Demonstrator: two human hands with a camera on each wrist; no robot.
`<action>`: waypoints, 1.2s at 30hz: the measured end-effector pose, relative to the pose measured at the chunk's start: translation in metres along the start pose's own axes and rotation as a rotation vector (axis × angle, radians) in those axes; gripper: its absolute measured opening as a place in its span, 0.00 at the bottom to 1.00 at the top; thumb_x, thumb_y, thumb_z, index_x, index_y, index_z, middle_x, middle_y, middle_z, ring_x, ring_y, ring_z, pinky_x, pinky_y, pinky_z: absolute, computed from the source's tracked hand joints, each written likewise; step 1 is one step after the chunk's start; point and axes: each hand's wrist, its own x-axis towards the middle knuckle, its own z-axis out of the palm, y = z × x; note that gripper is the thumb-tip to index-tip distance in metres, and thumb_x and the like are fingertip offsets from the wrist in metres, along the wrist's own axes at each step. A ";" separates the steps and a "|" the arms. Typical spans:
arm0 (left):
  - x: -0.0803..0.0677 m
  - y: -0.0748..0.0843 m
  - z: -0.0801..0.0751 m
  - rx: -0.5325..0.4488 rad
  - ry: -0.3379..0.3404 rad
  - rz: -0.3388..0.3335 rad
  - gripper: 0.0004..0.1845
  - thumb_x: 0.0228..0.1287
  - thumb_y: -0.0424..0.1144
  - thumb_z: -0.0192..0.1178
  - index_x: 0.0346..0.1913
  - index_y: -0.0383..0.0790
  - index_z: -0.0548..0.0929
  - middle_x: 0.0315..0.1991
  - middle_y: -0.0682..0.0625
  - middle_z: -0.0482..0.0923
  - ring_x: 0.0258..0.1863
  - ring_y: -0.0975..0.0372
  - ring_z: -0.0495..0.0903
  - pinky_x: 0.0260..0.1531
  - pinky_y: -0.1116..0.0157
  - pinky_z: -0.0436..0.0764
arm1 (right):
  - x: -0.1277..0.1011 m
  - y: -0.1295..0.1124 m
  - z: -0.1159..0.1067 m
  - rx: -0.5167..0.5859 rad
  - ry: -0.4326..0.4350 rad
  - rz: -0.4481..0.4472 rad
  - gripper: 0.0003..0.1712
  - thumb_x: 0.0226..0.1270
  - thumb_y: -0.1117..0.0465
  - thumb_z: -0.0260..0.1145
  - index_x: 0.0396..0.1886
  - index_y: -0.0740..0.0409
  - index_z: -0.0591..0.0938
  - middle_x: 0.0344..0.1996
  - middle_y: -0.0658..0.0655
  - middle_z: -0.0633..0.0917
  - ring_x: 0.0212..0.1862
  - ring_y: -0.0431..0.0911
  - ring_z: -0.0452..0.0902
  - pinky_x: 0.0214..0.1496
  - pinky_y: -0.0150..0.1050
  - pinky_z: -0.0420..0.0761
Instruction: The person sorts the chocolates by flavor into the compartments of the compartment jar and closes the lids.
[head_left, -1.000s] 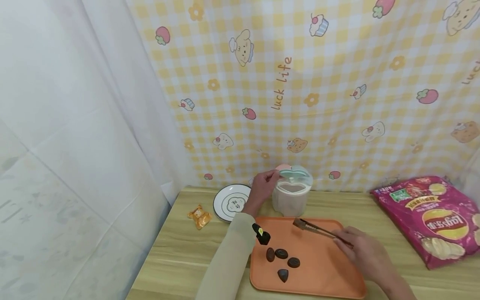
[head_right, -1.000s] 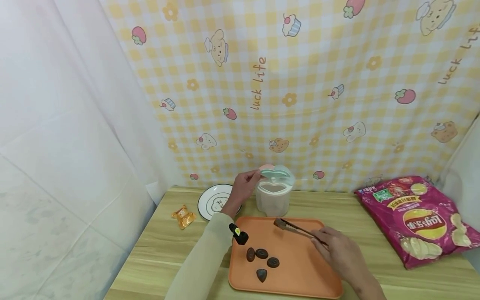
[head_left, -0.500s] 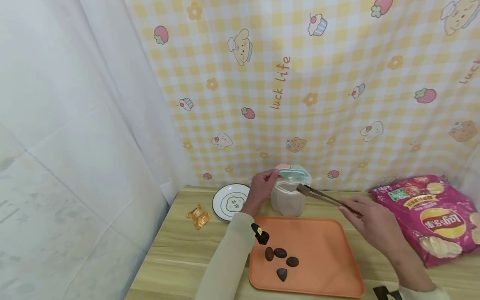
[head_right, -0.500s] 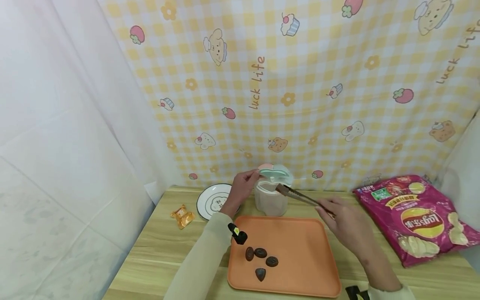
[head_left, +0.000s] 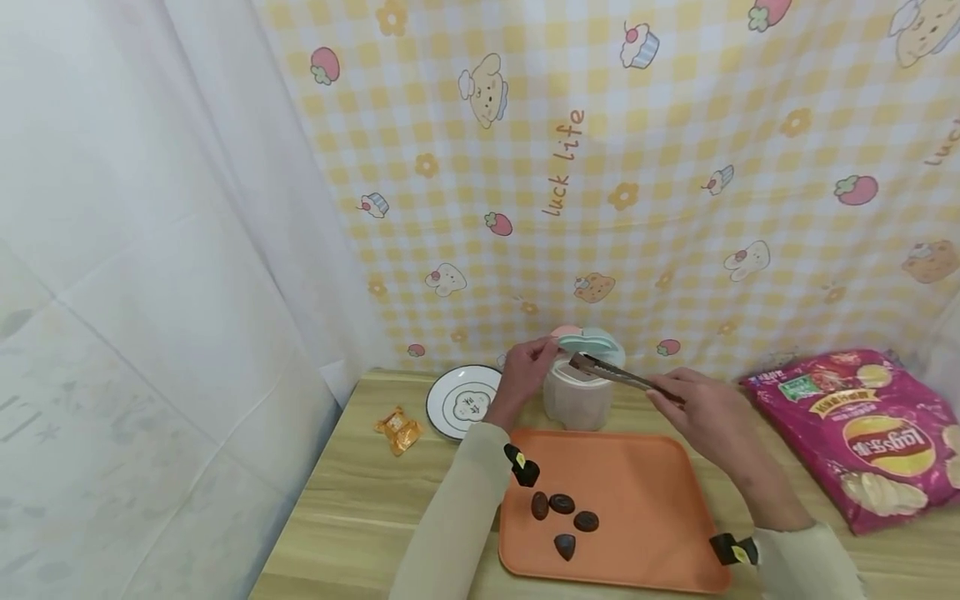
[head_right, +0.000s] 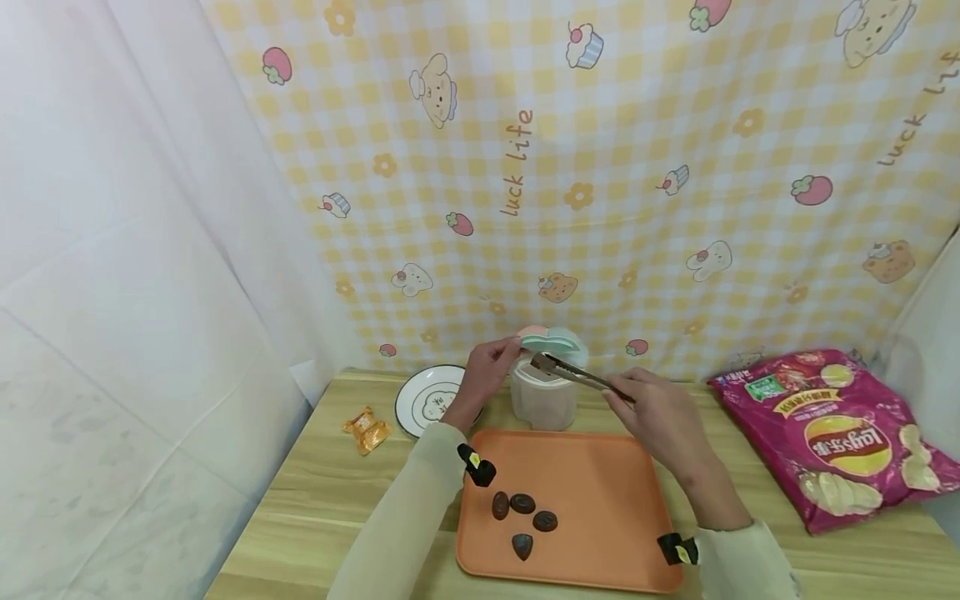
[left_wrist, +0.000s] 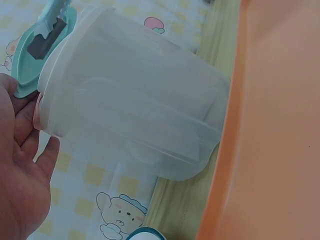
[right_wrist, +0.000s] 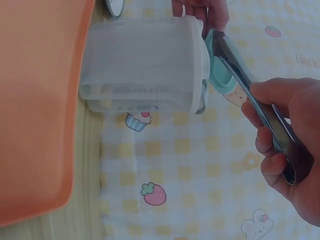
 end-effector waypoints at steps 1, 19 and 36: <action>0.000 0.000 0.000 0.003 0.002 0.003 0.19 0.77 0.53 0.57 0.52 0.45 0.92 0.45 0.55 0.89 0.50 0.64 0.83 0.50 0.61 0.81 | 0.000 0.000 0.001 0.001 -0.005 -0.001 0.16 0.58 0.63 0.79 0.47 0.61 0.91 0.33 0.52 0.86 0.23 0.38 0.70 0.20 0.34 0.68; -0.002 -0.001 0.001 0.001 0.013 0.017 0.18 0.77 0.52 0.58 0.50 0.46 0.92 0.42 0.56 0.89 0.45 0.65 0.82 0.45 0.65 0.80 | -0.001 0.001 0.011 0.007 -0.043 -0.022 0.15 0.61 0.65 0.77 0.48 0.61 0.91 0.33 0.51 0.85 0.25 0.38 0.71 0.23 0.36 0.72; -0.002 0.001 0.000 -0.011 0.009 0.013 0.18 0.78 0.53 0.57 0.48 0.47 0.93 0.43 0.57 0.88 0.44 0.66 0.82 0.44 0.64 0.79 | -0.005 0.001 0.008 0.037 -0.057 0.012 0.15 0.61 0.64 0.78 0.48 0.58 0.91 0.31 0.46 0.83 0.24 0.36 0.67 0.22 0.34 0.68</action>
